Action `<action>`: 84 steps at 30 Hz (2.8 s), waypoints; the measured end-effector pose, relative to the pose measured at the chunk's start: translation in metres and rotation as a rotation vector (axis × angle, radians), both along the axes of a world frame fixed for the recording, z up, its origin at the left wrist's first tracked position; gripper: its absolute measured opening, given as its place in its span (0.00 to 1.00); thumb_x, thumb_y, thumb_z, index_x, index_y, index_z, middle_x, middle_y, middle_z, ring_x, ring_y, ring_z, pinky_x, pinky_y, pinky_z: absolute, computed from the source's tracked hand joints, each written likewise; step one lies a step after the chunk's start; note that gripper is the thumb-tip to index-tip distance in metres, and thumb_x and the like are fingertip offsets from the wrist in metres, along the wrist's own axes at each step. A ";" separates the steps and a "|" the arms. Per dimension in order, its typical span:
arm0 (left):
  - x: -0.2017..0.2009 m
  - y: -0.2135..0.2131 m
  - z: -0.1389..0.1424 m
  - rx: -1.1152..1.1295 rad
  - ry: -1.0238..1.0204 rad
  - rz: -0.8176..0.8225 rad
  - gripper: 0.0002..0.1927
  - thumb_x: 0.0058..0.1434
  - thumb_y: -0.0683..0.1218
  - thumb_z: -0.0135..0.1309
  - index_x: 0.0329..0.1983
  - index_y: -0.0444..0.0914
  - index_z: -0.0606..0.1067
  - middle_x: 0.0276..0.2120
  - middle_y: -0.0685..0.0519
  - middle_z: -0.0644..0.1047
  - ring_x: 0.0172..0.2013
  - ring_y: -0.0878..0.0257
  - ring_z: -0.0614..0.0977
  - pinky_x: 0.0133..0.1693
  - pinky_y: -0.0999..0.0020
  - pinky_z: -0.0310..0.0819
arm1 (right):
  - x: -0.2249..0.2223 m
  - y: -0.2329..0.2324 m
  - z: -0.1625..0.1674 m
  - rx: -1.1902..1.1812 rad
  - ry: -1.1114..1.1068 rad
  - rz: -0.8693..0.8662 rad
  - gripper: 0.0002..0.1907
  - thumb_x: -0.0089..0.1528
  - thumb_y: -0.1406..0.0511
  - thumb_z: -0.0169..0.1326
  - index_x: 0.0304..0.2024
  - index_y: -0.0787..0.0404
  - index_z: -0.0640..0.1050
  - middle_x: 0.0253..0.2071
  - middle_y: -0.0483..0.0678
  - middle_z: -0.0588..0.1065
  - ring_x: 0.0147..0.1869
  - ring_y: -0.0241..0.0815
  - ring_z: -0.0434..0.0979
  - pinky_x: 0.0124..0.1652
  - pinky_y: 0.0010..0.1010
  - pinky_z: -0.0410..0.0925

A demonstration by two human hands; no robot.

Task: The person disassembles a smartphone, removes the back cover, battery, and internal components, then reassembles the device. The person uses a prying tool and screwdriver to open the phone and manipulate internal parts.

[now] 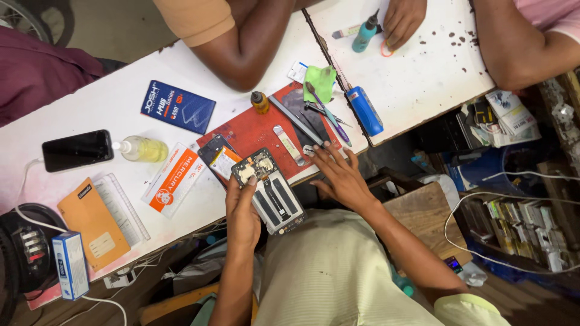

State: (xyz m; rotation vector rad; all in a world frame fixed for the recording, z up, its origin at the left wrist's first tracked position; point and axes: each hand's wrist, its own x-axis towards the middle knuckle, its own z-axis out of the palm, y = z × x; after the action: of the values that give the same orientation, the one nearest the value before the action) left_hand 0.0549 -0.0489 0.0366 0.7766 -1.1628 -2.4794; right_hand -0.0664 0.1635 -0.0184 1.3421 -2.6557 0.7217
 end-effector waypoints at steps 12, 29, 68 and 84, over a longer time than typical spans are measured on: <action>0.019 -0.010 -0.009 0.001 -0.037 0.114 0.24 0.70 0.40 0.47 0.69 0.34 0.66 0.56 0.48 0.77 0.56 0.63 0.77 0.57 0.65 0.70 | -0.014 0.015 -0.019 0.026 0.102 0.138 0.24 0.62 0.65 0.60 0.61 0.53 0.75 0.59 0.42 0.75 0.68 0.42 0.69 0.65 0.41 0.57; 0.044 -0.023 -0.022 0.007 -0.041 0.263 0.21 0.70 0.41 0.48 0.66 0.34 0.68 0.53 0.49 0.78 0.52 0.62 0.79 0.55 0.64 0.72 | -0.021 0.005 -0.017 -0.066 0.009 0.142 0.23 0.59 0.60 0.64 0.56 0.58 0.77 0.58 0.48 0.75 0.66 0.46 0.71 0.63 0.42 0.60; 0.027 0.035 0.026 -0.862 -0.160 -0.160 0.19 0.69 0.40 0.51 0.62 0.34 0.68 0.32 0.42 0.80 0.28 0.60 0.82 0.32 0.65 0.75 | 0.021 -0.045 0.073 -0.346 -0.243 0.223 0.11 0.57 0.69 0.66 0.41 0.61 0.79 0.42 0.49 0.77 0.47 0.50 0.76 0.48 0.39 0.69; 0.026 0.030 0.023 -0.874 -0.231 -0.285 0.21 0.66 0.40 0.51 0.62 0.35 0.67 0.30 0.39 0.79 0.27 0.48 0.84 0.30 0.60 0.74 | 0.017 -0.043 0.072 -0.294 -0.377 0.213 0.09 0.55 0.70 0.66 0.36 0.61 0.79 0.37 0.48 0.76 0.45 0.49 0.76 0.47 0.38 0.69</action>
State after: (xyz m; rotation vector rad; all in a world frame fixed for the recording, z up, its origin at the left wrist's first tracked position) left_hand 0.0806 -0.0188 0.0594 0.6539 -2.3182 -1.7536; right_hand -0.0489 0.1205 0.0538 1.5439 -2.5387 1.4591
